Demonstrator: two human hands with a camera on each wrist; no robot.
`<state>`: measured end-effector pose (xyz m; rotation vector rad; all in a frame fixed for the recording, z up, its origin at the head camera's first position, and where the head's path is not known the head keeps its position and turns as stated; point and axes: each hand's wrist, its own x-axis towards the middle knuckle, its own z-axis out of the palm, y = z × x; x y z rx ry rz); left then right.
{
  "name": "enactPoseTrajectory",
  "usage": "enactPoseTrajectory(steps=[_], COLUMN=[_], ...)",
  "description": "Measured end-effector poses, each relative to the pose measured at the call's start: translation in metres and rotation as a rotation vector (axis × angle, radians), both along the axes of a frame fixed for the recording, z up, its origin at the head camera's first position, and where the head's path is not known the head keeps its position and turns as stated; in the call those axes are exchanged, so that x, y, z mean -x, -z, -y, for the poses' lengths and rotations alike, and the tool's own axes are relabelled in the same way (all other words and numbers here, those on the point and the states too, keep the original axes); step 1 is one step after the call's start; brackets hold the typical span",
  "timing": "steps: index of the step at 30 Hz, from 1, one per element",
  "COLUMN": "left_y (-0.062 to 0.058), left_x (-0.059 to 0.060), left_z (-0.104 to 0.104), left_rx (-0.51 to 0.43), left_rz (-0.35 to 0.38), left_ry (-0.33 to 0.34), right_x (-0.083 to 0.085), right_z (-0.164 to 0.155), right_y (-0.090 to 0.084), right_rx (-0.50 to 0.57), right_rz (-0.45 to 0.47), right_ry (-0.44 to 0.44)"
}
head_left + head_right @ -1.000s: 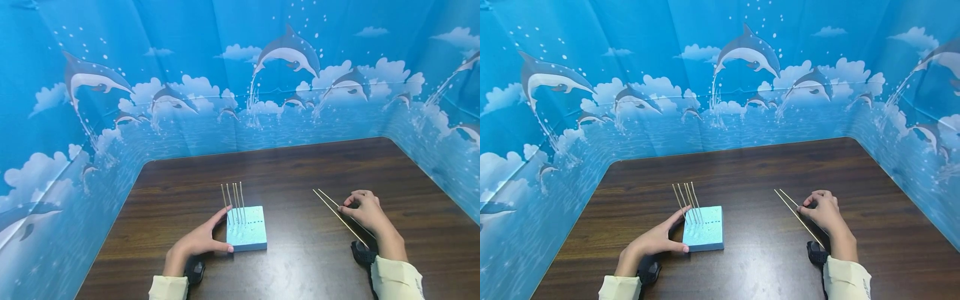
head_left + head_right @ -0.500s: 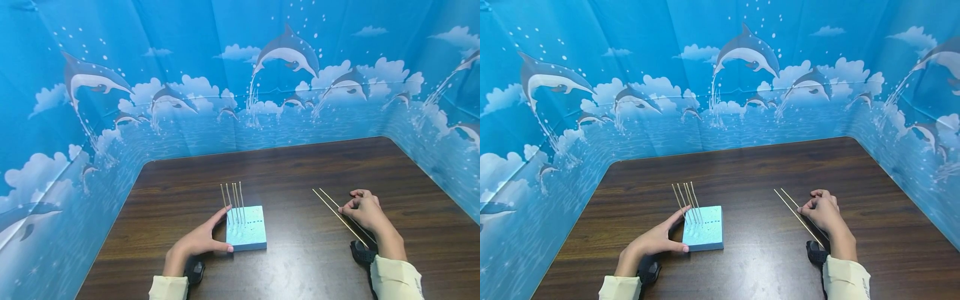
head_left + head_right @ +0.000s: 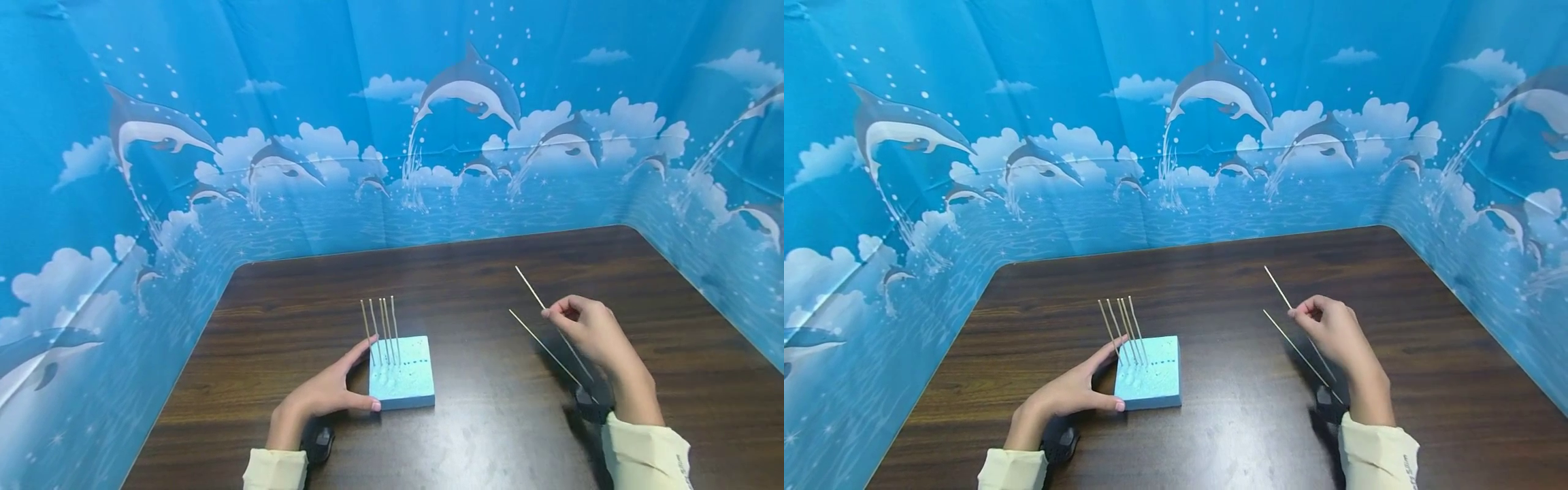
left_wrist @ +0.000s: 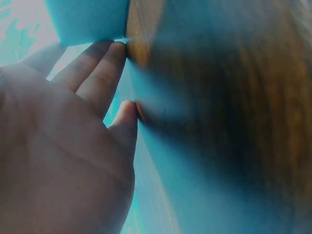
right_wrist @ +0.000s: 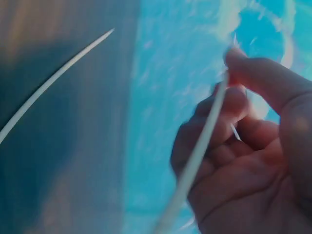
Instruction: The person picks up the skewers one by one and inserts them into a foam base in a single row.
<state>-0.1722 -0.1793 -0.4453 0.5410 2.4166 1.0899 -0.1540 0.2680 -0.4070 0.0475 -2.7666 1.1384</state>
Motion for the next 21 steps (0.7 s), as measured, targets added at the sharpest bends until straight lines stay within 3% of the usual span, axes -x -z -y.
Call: enactPoseTrajectory(steps=[4,8,16,21], left_y=[-0.001,-0.001,-0.003,-0.003], left_x=[0.000,0.000,-0.001,-0.001], left_z=[0.000,0.001,0.000,0.000], left_rx=[0.009,0.012,0.015,0.028], left_rz=[-0.007,-0.021,-0.021,-0.019], left_ry=[0.002,0.010,0.005,0.006], right_x=[0.004,0.008,0.013,0.014], right_z=[0.035,0.071,0.126,0.149], right_y=[-0.024,-0.035,-0.043,-0.040], right_rx=[0.071,0.195,0.387,0.429], right_rz=[-0.088,-0.173,-0.268,-0.290], right_ry=[-0.033,-0.115,-0.268,-0.342])
